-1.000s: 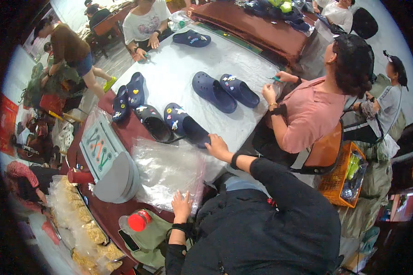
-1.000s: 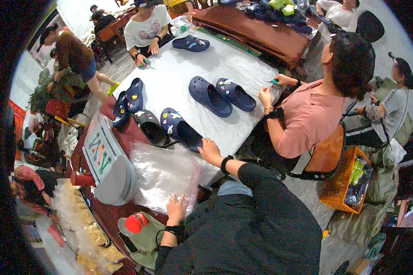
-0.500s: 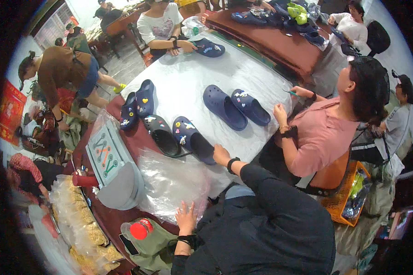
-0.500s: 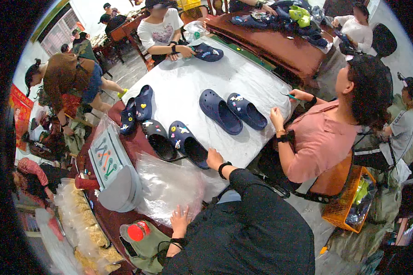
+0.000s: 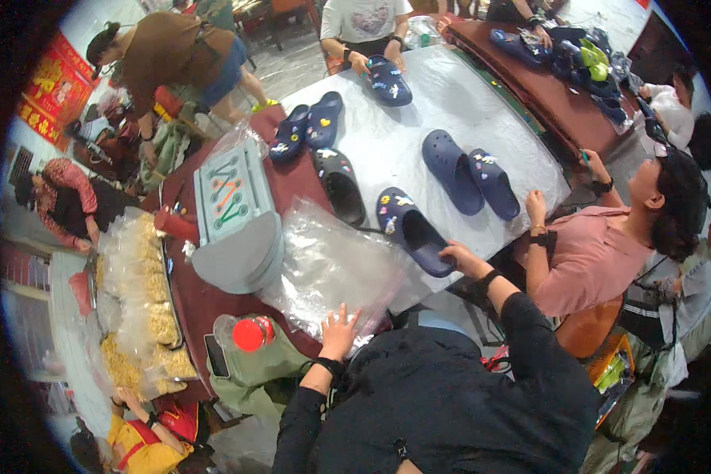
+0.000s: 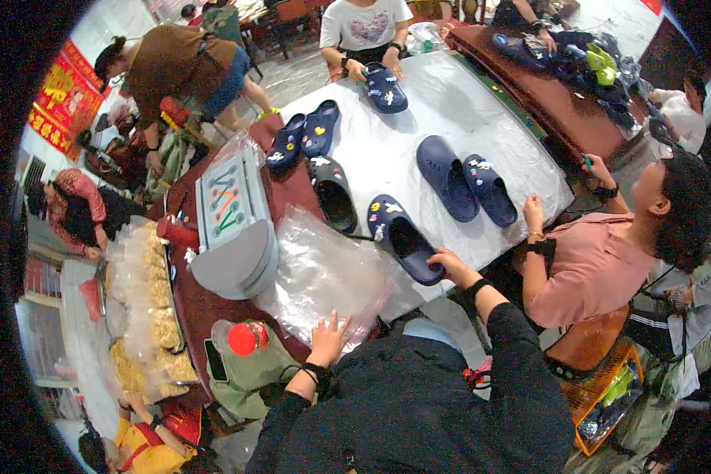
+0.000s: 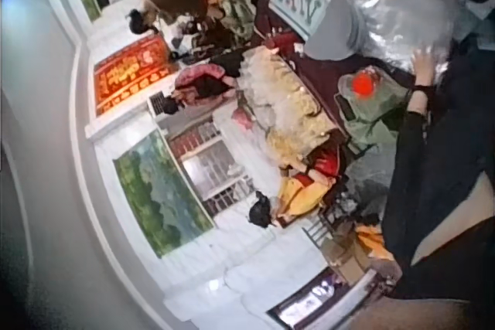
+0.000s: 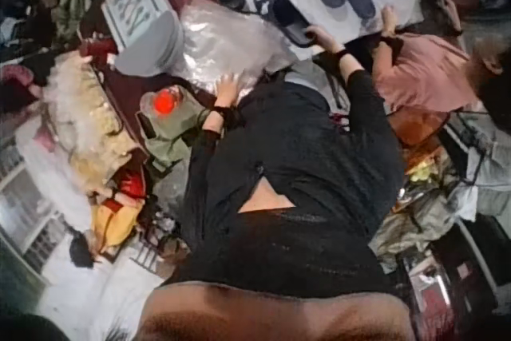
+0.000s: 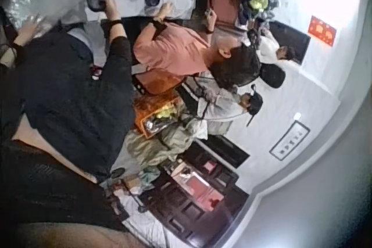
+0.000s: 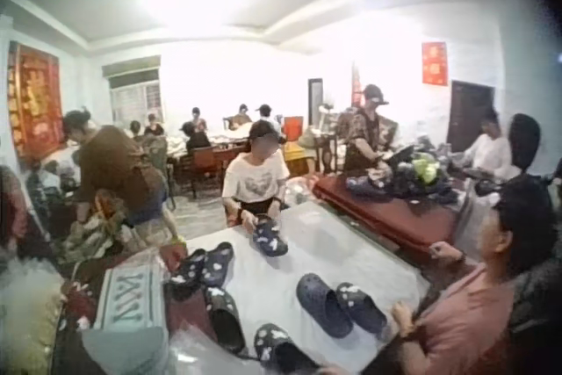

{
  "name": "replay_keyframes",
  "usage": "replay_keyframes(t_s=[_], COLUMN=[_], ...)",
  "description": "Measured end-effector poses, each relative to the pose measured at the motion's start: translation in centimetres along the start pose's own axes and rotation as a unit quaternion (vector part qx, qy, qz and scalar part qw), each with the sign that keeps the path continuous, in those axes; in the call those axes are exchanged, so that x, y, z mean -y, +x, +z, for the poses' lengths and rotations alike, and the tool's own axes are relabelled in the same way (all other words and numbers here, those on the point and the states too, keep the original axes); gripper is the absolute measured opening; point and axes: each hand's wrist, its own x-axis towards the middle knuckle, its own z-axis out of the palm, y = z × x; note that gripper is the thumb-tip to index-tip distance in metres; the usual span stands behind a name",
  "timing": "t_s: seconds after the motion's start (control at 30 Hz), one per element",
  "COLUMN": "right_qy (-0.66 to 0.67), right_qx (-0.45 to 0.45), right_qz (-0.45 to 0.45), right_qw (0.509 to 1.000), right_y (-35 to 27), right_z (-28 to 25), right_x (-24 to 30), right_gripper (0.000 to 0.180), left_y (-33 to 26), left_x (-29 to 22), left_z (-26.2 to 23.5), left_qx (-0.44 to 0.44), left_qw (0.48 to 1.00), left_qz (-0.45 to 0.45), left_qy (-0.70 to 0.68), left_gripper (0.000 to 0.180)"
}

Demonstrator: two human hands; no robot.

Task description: Packaging blue shoes into individual plastic bags and sealing them with a heat sealer machine.

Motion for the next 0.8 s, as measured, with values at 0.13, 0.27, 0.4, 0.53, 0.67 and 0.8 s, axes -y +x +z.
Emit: replay_keyframes(t_s=[0.13,0.27,0.4,0.53,0.67,0.8], right_qy=[0.024,0.033,-0.022,-0.092,-0.139,-0.167], right_qx=[-0.053,0.023,0.07,0.091,0.122,0.143], right_qz=[-0.053,-0.039,-0.028,0.04,0.094,0.116], right_qw=[0.997,0.998,0.997,0.991,0.978,0.969], right_y=[-5.7,-9.6,-13.0,-16.3,-17.6,-18.0], right_z=[1.8,0.0,-1.0,-0.4,-0.1,0.8], right_x=[-0.1,-1.6,-2.5,-2.2,-2.7,-3.7], right_gripper=[0.031,0.039,0.048,0.05,0.049,0.048], left_y=[0.1,0.3,-0.6,-1.1,-1.3,-1.5], left_x=[0.6,0.2,-0.2,-0.8,0.1,0.5], left_z=[1.5,2.0,-0.1,-1.8,-2.2,-2.4], left_qx=[-0.007,-0.009,-0.097,-0.191,-0.204,-0.242], left_qw=[1.0,0.999,0.987,0.97,0.976,0.961], left_qz=[-0.015,-0.042,-0.057,-0.056,-0.027,-0.04], left_qy=[0.009,-0.014,-0.118,-0.14,-0.074,-0.126], left_gripper=[0.061,0.069,0.087,0.082,0.047,0.029])
